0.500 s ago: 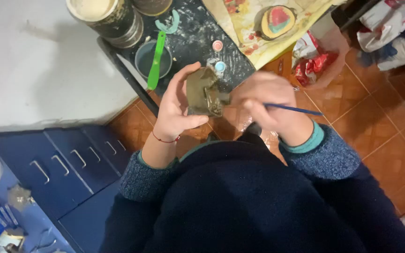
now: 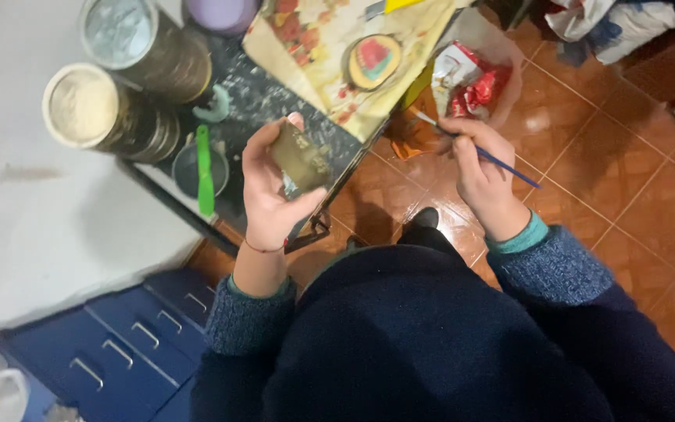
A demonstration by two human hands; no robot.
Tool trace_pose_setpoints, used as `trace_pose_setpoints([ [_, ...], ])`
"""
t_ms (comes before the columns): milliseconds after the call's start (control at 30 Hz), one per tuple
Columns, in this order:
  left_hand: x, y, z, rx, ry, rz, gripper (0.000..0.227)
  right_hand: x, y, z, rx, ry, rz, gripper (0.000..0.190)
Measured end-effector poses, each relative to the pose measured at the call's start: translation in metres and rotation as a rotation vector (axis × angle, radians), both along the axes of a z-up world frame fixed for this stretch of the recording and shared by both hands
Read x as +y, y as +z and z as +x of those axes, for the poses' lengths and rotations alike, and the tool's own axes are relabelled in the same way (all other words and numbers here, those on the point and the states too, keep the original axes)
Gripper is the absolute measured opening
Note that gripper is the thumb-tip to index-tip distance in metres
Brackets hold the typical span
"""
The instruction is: Modeling and carving a dental prosthesis mold using specialized hand tools and heat.
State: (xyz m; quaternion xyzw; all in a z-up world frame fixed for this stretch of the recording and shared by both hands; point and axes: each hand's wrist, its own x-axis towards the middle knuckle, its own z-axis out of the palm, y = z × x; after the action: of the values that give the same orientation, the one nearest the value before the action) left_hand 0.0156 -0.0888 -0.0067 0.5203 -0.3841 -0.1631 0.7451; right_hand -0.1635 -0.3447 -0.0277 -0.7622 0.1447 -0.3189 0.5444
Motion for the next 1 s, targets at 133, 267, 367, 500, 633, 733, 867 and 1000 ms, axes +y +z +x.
trace_pose_setpoints([
  [133,-0.059,-0.020,0.036,-0.279,0.213,0.374,0.090,-0.037,-0.032,-0.028,0.108,-0.048,-0.021,0.023],
  [267,-0.133,-0.017,0.064,-0.582,0.295,0.712,0.085,-0.073,-0.054,-0.052,0.248,-0.045,-0.026,0.016],
  [367,-0.180,-0.025,0.085,-0.632,0.277,0.930,0.087,-0.106,-0.061,-0.062,0.343,-0.059,-0.085,0.015],
  [500,-0.215,-0.035,0.100,-0.706,0.234,1.149,0.089,-0.138,-0.058,-0.069,0.353,-0.084,-0.169,0.015],
  [633,-0.229,-0.041,0.111,-0.731,0.208,1.204,0.087,-0.161,-0.064,-0.080,0.323,-0.121,-0.053,0.014],
  [733,-0.238,-0.023,0.106,-0.614,0.086,1.365,0.082,-0.177,-0.065,-0.087,0.358,-0.143,-0.055,0.014],
  [867,-0.241,-0.026,0.108,-0.584,0.098,1.446,0.077,-0.192,-0.063,-0.088,0.384,-0.179,-0.073,0.015],
  [1000,-0.241,-0.074,0.126,-0.775,0.041,1.426,0.066,-0.215,-0.070,-0.100,0.390,-0.218,-0.124,0.014],
])
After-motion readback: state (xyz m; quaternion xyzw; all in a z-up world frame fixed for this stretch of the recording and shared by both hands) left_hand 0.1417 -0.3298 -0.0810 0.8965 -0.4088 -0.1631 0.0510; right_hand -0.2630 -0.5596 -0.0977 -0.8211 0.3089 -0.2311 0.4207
